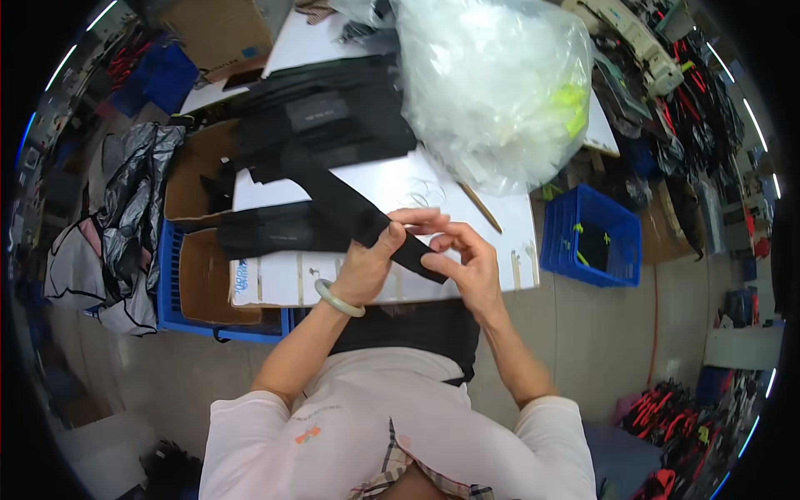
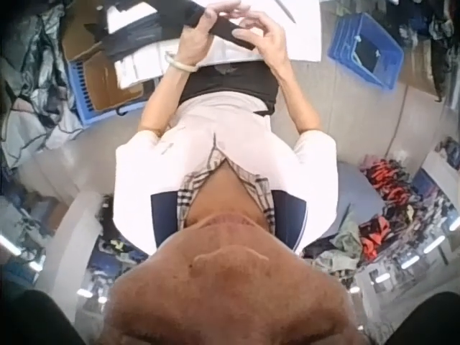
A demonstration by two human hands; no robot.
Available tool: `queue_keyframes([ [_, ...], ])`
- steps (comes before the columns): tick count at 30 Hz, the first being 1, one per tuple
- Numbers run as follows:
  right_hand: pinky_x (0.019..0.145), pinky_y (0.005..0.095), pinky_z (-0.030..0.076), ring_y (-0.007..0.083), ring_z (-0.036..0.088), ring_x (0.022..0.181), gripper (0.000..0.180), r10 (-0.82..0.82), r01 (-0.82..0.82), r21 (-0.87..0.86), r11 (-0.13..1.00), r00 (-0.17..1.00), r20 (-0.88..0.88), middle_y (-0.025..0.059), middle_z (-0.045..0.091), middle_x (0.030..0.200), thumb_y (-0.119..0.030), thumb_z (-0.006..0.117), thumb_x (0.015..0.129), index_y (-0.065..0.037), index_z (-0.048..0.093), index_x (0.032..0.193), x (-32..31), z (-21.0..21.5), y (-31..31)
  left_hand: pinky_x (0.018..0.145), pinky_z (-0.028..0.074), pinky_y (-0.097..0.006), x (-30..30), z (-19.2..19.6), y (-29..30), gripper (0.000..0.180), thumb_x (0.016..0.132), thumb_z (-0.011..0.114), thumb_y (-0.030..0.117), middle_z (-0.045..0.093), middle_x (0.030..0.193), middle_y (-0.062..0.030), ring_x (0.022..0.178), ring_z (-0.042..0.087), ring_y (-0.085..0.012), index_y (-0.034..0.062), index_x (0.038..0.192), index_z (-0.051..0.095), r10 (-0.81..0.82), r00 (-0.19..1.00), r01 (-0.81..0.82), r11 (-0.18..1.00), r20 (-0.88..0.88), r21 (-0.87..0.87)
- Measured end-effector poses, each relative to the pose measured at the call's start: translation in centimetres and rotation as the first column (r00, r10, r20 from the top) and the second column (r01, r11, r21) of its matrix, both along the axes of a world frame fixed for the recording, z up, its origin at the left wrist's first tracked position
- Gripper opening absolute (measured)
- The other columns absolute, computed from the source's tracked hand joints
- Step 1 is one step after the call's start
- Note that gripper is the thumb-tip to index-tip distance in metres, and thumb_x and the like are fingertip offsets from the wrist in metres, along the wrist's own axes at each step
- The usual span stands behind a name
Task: Assembling and organizing black fabric straps and components at a workstation.
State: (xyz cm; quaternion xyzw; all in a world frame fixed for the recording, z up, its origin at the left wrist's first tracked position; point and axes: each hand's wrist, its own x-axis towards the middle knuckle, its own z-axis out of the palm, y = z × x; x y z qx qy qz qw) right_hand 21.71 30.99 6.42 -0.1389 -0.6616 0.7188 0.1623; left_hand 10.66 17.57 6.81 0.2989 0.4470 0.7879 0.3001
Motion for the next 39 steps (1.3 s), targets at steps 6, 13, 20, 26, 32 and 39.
queue_keyframes([
  [6, 0.068, 0.0340, 0.045, 0.0229, 0.060, 0.075, 0.015, 0.027, 0.250, 0.828, 0.503, 0.952, -0.304, 0.0057, 0.064, 0.082, -0.002, 0.075, 0.069, -0.004, 0.068, 0.082, 3.1, -4.1, 4.7, 0.083, 0.050, -0.034, 4.9, -5.8, -4.1, 0.027, 0.081, 0.067, 0.003, 0.065, 0.099, -0.0142, 0.092, 0.063, -0.0273, -0.0014, 0.107, 0.062, -0.032, 0.831, -0.279, 0.839, -0.555, -0.466],
  [13, 0.071, 0.0356, 0.041, 0.0209, 0.055, 0.071, 0.015, -0.088, 0.335, 0.897, 0.288, 0.942, -0.323, 0.0042, 0.056, 0.077, 0.000, 0.070, 0.063, -0.006, 0.059, 0.072, 7.3, -7.6, 3.6, 0.072, 0.052, -0.031, 10.0, -5.2, -2.0, 0.037, 0.073, 0.078, 0.006, 0.062, 0.089, -0.0126, 0.080, 0.063, -0.0212, -0.0022, 0.104, 0.060, -0.095, 0.856, -0.208, 0.837, -0.508, -0.507],
  [20, 0.082, 0.0393, 0.039, 0.0255, 0.055, 0.097, 0.015, -0.069, 0.202, 0.937, 0.285, 0.979, -0.190, 0.0081, 0.057, 0.098, -0.005, 0.066, 0.065, -0.006, 0.055, 0.076, 6.6, -5.1, 3.9, 0.079, 0.051, -0.035, 12.1, -3.9, -2.0, 0.025, 0.080, 0.072, 0.009, 0.062, 0.096, -0.0152, 0.090, 0.062, -0.0299, -0.0019, 0.101, 0.065, -0.344, 0.735, 0.043, 0.883, -0.584, -0.467],
  [26, 0.091, 0.0401, 0.040, 0.0241, 0.056, 0.111, 0.021, 0.038, 0.086, 0.893, 0.442, 0.993, -0.114, 0.0051, 0.065, 0.111, -0.014, 0.071, 0.078, -0.011, 0.070, 0.099, 8.2, -9.2, 6.1, 0.111, 0.030, -0.050, 9.4, -7.5, 0.4, 0.070, 0.075, 0.074, 0.008, 0.036, 0.143, -0.0225, 0.137, 0.030, -0.0430, -0.0030, 0.136, 0.041, -0.347, 0.378, -0.375, 0.790, -0.858, -0.484],
  [32, 0.102, 0.0428, 0.036, 0.0234, 0.053, 0.119, 0.031, -0.065, 0.088, 0.951, 0.298, 0.995, -0.072, -0.0004, 0.063, 0.121, -0.017, 0.071, 0.080, -0.016, 0.070, 0.111, 9.5, -10.2, 7.0, 0.112, 0.029, -0.050, 8.6, -9.2, 0.1, 0.065, 0.075, 0.073, 0.008, 0.036, 0.144, -0.0216, 0.136, 0.031, -0.0406, -0.0006, 0.133, 0.045, -0.371, 0.276, -0.417, 0.785, -0.887, -0.458],
  [39, 0.105, 0.0439, 0.035, 0.0231, 0.051, 0.121, 0.033, -0.058, 0.096, 0.955, 0.282, 0.995, -0.083, -0.0024, 0.062, 0.126, -0.018, 0.071, 0.081, -0.018, 0.069, 0.114, 9.9, -10.4, 6.9, 0.109, 0.030, -0.050, 9.6, -9.4, 0.1, 0.067, 0.072, 0.072, 0.002, 0.038, 0.144, -0.0189, 0.135, 0.034, -0.0386, 0.0037, 0.134, 0.048, -0.326, 0.265, -0.506, 0.754, -0.907, -0.419],
])
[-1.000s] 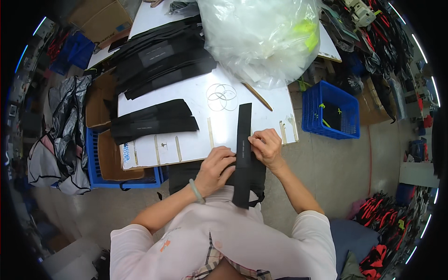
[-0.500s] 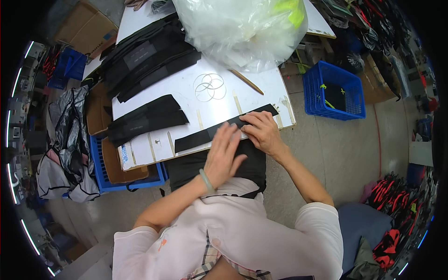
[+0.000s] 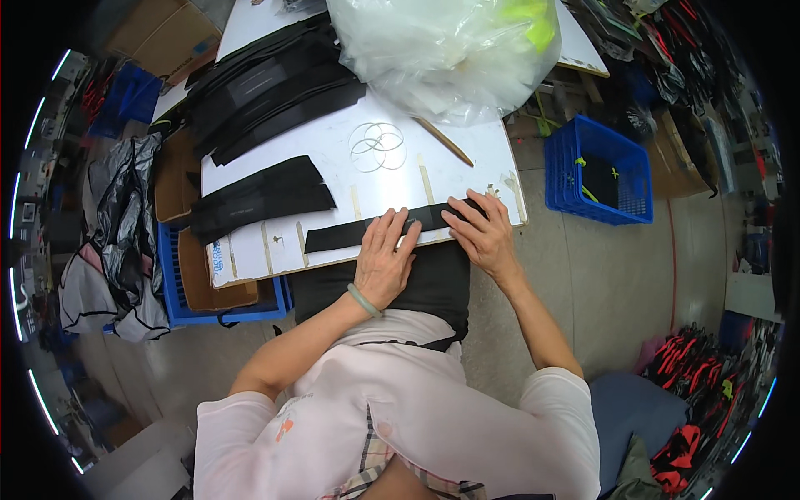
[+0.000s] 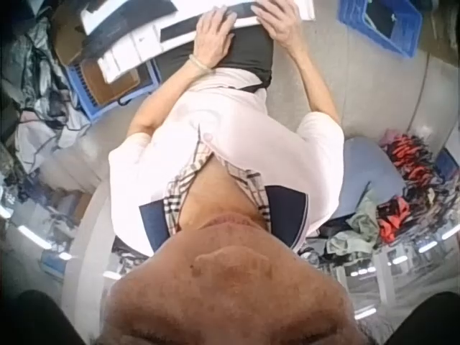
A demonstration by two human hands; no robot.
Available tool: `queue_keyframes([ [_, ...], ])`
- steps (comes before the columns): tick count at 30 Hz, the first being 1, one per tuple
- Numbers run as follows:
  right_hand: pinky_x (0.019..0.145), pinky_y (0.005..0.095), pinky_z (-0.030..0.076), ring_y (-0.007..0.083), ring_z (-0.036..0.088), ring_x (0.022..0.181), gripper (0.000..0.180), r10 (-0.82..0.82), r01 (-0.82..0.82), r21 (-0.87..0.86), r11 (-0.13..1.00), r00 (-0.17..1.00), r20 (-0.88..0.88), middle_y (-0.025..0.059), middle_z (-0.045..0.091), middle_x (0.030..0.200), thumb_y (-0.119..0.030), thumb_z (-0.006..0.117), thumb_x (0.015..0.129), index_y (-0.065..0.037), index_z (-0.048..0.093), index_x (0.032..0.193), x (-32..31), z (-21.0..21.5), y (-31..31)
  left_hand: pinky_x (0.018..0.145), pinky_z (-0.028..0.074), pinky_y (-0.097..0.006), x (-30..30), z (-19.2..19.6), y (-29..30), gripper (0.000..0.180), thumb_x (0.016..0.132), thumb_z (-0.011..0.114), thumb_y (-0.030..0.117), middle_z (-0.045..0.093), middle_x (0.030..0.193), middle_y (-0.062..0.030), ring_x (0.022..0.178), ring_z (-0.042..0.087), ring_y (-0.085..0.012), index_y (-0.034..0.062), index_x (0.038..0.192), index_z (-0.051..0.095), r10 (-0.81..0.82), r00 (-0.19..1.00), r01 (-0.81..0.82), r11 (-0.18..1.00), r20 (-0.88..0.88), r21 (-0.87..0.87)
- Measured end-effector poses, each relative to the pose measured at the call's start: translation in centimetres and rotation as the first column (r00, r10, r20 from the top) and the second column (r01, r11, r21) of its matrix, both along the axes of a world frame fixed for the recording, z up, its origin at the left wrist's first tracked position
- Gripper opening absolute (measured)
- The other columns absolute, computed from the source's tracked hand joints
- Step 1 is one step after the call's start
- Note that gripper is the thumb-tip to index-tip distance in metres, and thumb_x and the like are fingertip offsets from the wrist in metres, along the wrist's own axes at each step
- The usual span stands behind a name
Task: Assembling and organizing black fabric straps and components at a workstation.
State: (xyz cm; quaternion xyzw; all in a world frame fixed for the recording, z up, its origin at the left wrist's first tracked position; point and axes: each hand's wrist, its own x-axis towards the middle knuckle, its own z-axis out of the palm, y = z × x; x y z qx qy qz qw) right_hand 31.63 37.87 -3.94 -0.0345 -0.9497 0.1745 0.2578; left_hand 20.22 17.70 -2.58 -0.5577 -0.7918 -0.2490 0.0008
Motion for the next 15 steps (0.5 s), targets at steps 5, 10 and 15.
queue_keyframes([
  [5, 0.105, 0.0435, 0.035, 0.0233, 0.051, 0.119, 0.033, 0.002, -0.002, 0.022, 1.000, 1.000, 0.002, -0.0029, 0.062, 0.126, -0.018, 0.071, 0.080, -0.019, 0.069, 0.114, -0.1, 0.0, 0.0, 0.110, 0.029, -0.050, 0.6, -0.3, 0.1, 0.067, 0.073, 0.070, 0.004, 0.037, 0.146, -0.0187, 0.135, 0.035, -0.0376, 0.0076, 0.136, 0.048, 0.023, 0.996, -0.024, 1.000, -0.081, -0.006],
  [10, 0.105, 0.0430, 0.035, 0.0230, 0.052, 0.118, 0.033, 0.008, -0.008, 0.029, 1.000, 1.000, -0.002, -0.0033, 0.062, 0.125, -0.018, 0.072, 0.080, -0.020, 0.070, 0.113, -0.4, -0.3, -0.1, 0.112, 0.021, -0.057, 1.8, -0.4, 0.6, 0.056, 0.080, 0.057, 0.006, 0.036, 0.147, -0.0217, 0.140, 0.028, -0.0392, -0.0018, 0.135, 0.046, 0.029, 0.988, -0.047, 0.992, -0.149, -0.118],
  [15, 0.104, 0.0430, 0.036, 0.0225, 0.052, 0.118, 0.032, -0.009, 0.010, 0.052, 0.999, 1.000, -0.019, -0.0043, 0.064, 0.123, -0.020, 0.071, 0.080, -0.020, 0.071, 0.112, -0.2, 0.0, 0.0, 0.112, 0.019, -0.060, 1.9, -1.0, 0.7, 0.057, 0.082, 0.055, 0.006, 0.033, 0.148, -0.0238, 0.141, 0.026, -0.0421, -0.0012, 0.137, 0.044, 0.028, 0.985, -0.040, 0.997, -0.172, -0.067],
])
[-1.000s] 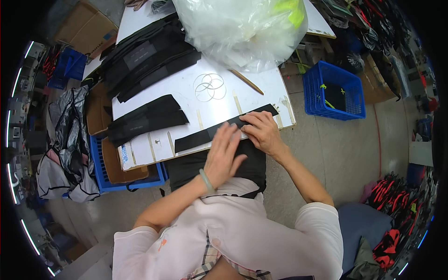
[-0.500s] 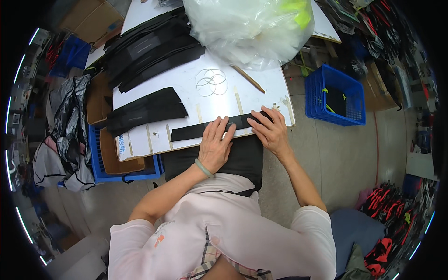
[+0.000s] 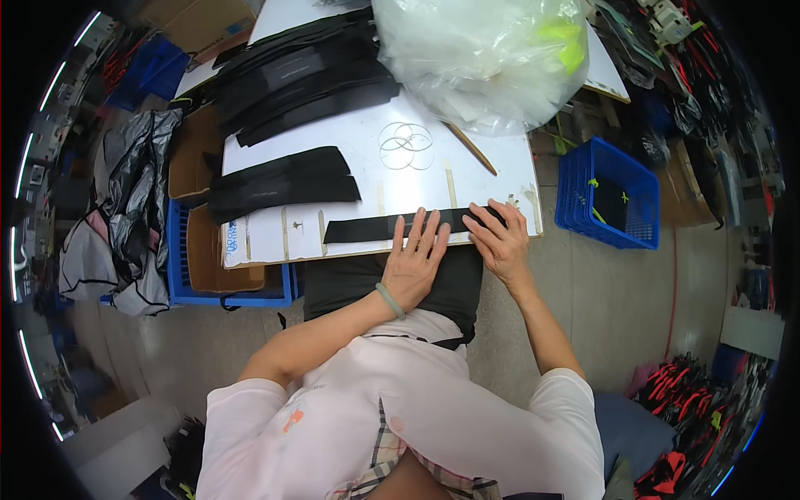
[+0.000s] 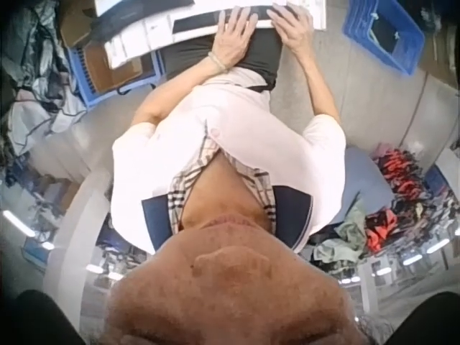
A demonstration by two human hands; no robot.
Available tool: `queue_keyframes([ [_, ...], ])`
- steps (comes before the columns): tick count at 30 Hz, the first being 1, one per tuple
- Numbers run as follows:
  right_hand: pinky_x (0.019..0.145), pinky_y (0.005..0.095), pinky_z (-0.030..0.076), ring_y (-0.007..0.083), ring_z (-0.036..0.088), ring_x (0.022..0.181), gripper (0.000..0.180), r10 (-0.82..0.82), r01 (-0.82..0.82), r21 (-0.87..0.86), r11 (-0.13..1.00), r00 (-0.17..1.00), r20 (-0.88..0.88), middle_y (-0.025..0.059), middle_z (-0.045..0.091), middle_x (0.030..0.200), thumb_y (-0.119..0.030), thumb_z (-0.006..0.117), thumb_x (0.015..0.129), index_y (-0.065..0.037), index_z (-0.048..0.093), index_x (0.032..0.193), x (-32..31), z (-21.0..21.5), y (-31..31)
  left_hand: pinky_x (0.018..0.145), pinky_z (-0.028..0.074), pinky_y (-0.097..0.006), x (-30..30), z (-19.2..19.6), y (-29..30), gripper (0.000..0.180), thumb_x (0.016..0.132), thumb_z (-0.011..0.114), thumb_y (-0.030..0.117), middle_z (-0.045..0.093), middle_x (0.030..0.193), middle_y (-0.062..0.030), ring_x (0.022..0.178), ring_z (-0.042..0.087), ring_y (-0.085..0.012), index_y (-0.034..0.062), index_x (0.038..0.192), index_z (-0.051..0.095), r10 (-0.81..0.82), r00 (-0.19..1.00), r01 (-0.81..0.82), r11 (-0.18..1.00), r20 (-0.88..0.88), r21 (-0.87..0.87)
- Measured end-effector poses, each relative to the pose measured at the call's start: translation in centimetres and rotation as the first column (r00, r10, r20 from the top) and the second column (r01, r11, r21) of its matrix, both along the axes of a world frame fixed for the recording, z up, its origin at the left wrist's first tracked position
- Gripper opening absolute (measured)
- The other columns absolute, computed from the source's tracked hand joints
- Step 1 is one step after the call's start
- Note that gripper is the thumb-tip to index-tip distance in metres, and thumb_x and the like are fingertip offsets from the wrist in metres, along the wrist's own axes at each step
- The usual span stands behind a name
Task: Assembling and organizing black fabric straps and components at a workstation.
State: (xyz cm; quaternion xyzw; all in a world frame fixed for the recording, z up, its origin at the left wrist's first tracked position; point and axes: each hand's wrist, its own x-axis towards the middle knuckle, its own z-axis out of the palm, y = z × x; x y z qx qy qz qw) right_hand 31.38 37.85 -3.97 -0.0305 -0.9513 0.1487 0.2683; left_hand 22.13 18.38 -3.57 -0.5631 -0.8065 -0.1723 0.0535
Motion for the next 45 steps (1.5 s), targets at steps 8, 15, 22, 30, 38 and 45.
queue_keyframes([
  [8, 0.104, 0.0434, 0.036, 0.0230, 0.052, 0.119, 0.033, 0.012, -0.012, 0.014, 1.000, 1.000, 0.004, -0.0039, 0.064, 0.123, -0.019, 0.073, 0.079, -0.019, 0.071, 0.112, 0.0, -0.1, -0.1, 0.112, 0.018, -0.061, 0.1, -0.4, -0.4, 0.064, 0.081, 0.056, 0.005, 0.030, 0.149, -0.0255, 0.142, 0.023, -0.0440, 0.0054, 0.143, 0.041, -0.013, 1.000, 0.013, 1.000, -0.021, -0.016],
  [15, 0.105, 0.0430, 0.035, 0.0228, 0.052, 0.119, 0.033, 0.013, -0.013, 0.015, 1.000, 1.000, 0.013, -0.0041, 0.064, 0.123, -0.019, 0.072, 0.080, -0.019, 0.071, 0.112, 0.2, 0.1, 0.1, 0.113, 0.016, -0.059, 0.0, -0.6, -0.4, 0.065, 0.079, 0.057, 0.005, 0.030, 0.150, -0.0235, 0.143, 0.023, -0.0413, 0.0029, 0.142, 0.040, -0.014, 1.000, 0.014, 1.000, 0.018, 0.007],
  [22, 0.104, 0.0428, 0.035, 0.0235, 0.052, 0.118, 0.031, 0.016, -0.015, -0.043, 0.999, 1.000, 0.015, -0.0035, 0.065, 0.120, -0.018, 0.071, 0.079, -0.018, 0.072, 0.110, -0.4, 0.4, -0.2, 0.114, 0.016, -0.057, -0.3, -0.8, -0.7, 0.062, 0.081, 0.054, 0.005, 0.029, 0.151, -0.0221, 0.143, 0.023, -0.0385, 0.0003, 0.141, 0.039, -0.009, 1.000, 0.009, 1.000, 0.012, 0.003],
  [30, 0.098, 0.0416, 0.037, 0.0249, 0.054, 0.113, 0.024, 0.020, -0.020, -0.143, 0.989, 1.000, -0.001, -0.0017, 0.067, 0.113, -0.014, 0.073, 0.077, -0.014, 0.074, 0.100, -0.8, 0.7, -0.2, 0.115, 0.017, -0.054, -0.4, -0.4, -0.9, 0.062, 0.081, 0.054, 0.006, 0.030, 0.151, -0.0218, 0.143, 0.025, -0.0376, 0.0018, 0.142, 0.040, -0.015, 0.999, 0.016, 1.000, 0.029, -0.002],
  [38, 0.095, 0.0406, 0.037, 0.0250, 0.054, 0.112, 0.022, 0.035, -0.033, -0.150, 0.988, 0.999, 0.008, -0.0010, 0.068, 0.113, -0.013, 0.072, 0.077, -0.013, 0.074, 0.099, -1.1, 0.5, -0.1, 0.115, 0.016, -0.052, -0.4, -0.7, -1.0, 0.064, 0.081, 0.055, 0.006, 0.031, 0.151, -0.0203, 0.143, 0.025, -0.0370, 0.0035, 0.143, 0.039, -0.010, 0.999, 0.010, 1.000, 0.032, 0.023],
  [45, 0.095, 0.0402, 0.039, 0.0266, 0.057, 0.110, 0.022, -0.016, 0.023, -0.275, 0.961, 0.999, 0.029, 0.0043, 0.069, 0.111, -0.008, 0.070, 0.077, -0.009, 0.074, 0.099, -0.7, 1.3, 0.5, 0.115, 0.016, -0.052, -0.6, -0.4, -0.6, 0.064, 0.082, 0.053, 0.006, 0.030, 0.152, -0.0202, 0.143, 0.024, -0.0367, 0.0031, 0.144, 0.038, -0.081, 0.993, 0.078, 0.996, 0.088, 0.037],
])
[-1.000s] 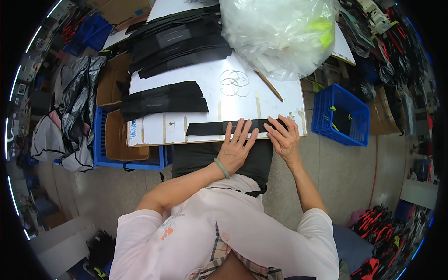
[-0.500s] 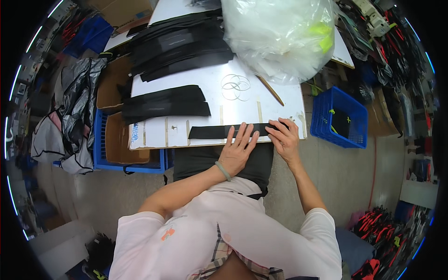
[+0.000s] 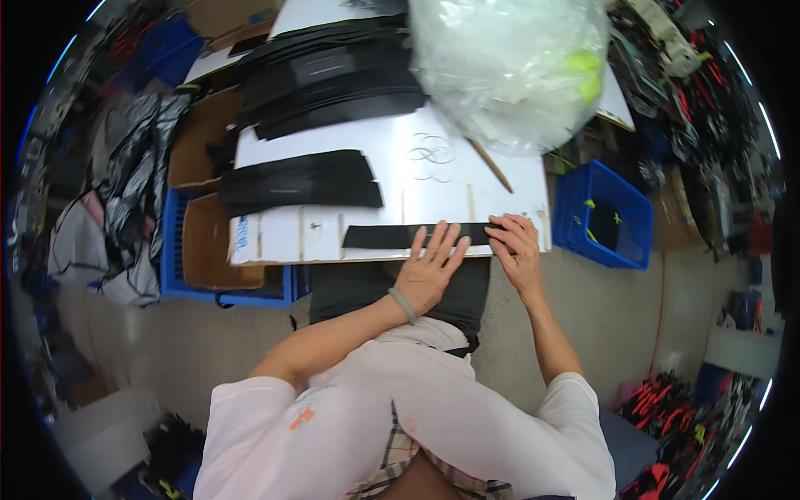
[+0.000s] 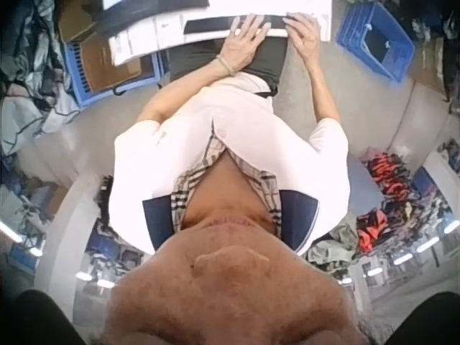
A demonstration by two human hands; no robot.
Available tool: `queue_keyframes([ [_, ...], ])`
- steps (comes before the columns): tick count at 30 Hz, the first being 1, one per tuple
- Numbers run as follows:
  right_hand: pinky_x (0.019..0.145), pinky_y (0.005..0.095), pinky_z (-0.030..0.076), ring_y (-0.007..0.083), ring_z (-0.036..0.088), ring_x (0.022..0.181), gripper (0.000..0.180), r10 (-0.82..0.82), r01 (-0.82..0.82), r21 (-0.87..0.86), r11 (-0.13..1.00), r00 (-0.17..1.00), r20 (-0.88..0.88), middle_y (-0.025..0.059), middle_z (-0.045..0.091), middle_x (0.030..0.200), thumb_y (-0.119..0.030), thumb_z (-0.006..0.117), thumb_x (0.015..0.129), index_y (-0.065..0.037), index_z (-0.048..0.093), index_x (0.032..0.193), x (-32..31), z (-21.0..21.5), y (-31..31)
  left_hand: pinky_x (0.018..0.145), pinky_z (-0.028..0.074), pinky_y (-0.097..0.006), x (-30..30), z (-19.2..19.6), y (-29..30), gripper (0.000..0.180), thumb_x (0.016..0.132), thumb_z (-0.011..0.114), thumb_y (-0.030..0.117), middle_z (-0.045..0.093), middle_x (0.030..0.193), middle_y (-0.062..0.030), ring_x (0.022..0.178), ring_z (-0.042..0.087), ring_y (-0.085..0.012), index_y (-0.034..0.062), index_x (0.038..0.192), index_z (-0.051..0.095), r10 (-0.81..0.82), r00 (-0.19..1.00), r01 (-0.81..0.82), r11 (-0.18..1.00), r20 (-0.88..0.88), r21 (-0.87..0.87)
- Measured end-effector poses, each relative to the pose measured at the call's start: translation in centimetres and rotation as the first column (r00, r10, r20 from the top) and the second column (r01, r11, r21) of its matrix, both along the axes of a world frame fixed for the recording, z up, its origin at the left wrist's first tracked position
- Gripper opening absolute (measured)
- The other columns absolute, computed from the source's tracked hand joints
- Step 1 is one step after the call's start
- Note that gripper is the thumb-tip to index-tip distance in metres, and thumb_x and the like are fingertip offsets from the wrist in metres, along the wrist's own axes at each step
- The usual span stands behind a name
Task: Assembling and organizing black fabric straps and components at a workstation.
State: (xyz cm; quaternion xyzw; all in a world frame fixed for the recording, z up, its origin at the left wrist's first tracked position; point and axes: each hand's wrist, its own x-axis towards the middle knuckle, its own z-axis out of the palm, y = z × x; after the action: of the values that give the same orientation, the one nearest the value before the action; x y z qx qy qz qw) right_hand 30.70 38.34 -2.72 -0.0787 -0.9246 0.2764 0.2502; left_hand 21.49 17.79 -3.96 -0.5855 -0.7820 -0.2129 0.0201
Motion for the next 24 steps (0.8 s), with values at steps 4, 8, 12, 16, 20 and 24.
queue_keyframes([
  [4, 0.079, 0.0313, 0.049, 0.0221, 0.060, 0.093, 0.028, -0.165, 0.198, -0.391, 0.899, 0.979, 0.118, 0.0088, 0.068, 0.101, -0.007, 0.070, 0.073, -0.005, 0.072, 0.101, -0.7, 0.9, 3.3, 0.115, 0.016, -0.053, -0.2, -0.4, -0.6, 0.065, 0.082, 0.052, 0.005, 0.029, 0.152, -0.0201, 0.144, 0.024, -0.0361, 0.0033, 0.145, 0.036, 0.054, 0.997, -0.057, 0.997, -0.058, -0.057],
  [8, 0.073, 0.0325, 0.048, 0.0207, 0.060, 0.082, 0.032, -0.009, 0.184, -0.391, 0.902, 0.912, 0.410, 0.0080, 0.066, 0.088, -0.014, 0.074, 0.068, -0.005, 0.072, 0.099, -1.5, 3.1, 5.0, 0.115, 0.015, -0.054, 0.0, -0.3, -0.4, 0.067, 0.080, 0.054, 0.003, 0.029, 0.152, -0.0208, 0.143, 0.024, -0.0377, 0.0039, 0.145, 0.037, 0.043, 0.997, -0.047, 0.996, -0.066, -0.069],
  [12, 0.069, 0.0353, 0.049, 0.0240, 0.062, 0.076, 0.025, 0.087, 0.095, -0.281, 0.955, 0.815, 0.573, 0.0090, 0.065, 0.078, -0.016, 0.078, 0.064, -0.005, 0.069, 0.084, -3.0, 3.5, 5.8, 0.115, 0.015, -0.054, 0.1, -0.3, 0.0, 0.070, 0.079, 0.057, 0.005, 0.029, 0.152, -0.0207, 0.143, 0.024, -0.0380, 0.0047, 0.146, 0.035, 0.033, 0.997, -0.040, 0.995, -0.071, -0.092],
  [16, 0.066, 0.0376, 0.048, 0.0269, 0.065, 0.070, 0.022, 0.118, 0.035, -0.213, 0.976, 0.740, 0.663, 0.0120, 0.065, 0.066, -0.018, 0.080, 0.064, -0.003, 0.065, 0.070, -3.6, 3.4, 6.7, 0.114, 0.016, -0.054, 0.3, -0.5, 0.1, 0.071, 0.078, 0.058, 0.005, 0.030, 0.152, -0.0200, 0.142, 0.026, -0.0374, 0.0049, 0.146, 0.035, 0.034, 0.995, -0.041, 0.996, -0.088, -0.078],
  [20, 0.065, 0.0384, 0.048, 0.0280, 0.065, 0.068, 0.022, 0.137, 0.020, -0.230, 0.973, 0.752, 0.645, 0.0135, 0.065, 0.064, -0.018, 0.079, 0.065, -0.002, 0.064, 0.066, -3.9, 3.2, 7.1, 0.114, 0.016, -0.054, 0.2, -0.6, 0.0, 0.071, 0.079, 0.058, 0.005, 0.031, 0.151, -0.0199, 0.142, 0.027, -0.0372, 0.0047, 0.145, 0.035, 0.036, 0.993, -0.043, 0.997, -0.110, -0.061],
  [24, 0.065, 0.0392, 0.048, 0.0288, 0.065, 0.069, 0.020, 0.144, -0.005, -0.220, 0.976, 0.770, 0.621, 0.0143, 0.065, 0.065, -0.018, 0.078, 0.067, -0.002, 0.065, 0.068, -3.9, 3.0, 7.2, 0.114, 0.017, -0.054, 0.1, -0.7, 0.0, 0.070, 0.079, 0.057, 0.004, 0.033, 0.150, -0.0201, 0.142, 0.027, -0.0373, 0.0043, 0.145, 0.035, 0.047, 0.993, -0.053, 0.997, -0.112, -0.052],
])
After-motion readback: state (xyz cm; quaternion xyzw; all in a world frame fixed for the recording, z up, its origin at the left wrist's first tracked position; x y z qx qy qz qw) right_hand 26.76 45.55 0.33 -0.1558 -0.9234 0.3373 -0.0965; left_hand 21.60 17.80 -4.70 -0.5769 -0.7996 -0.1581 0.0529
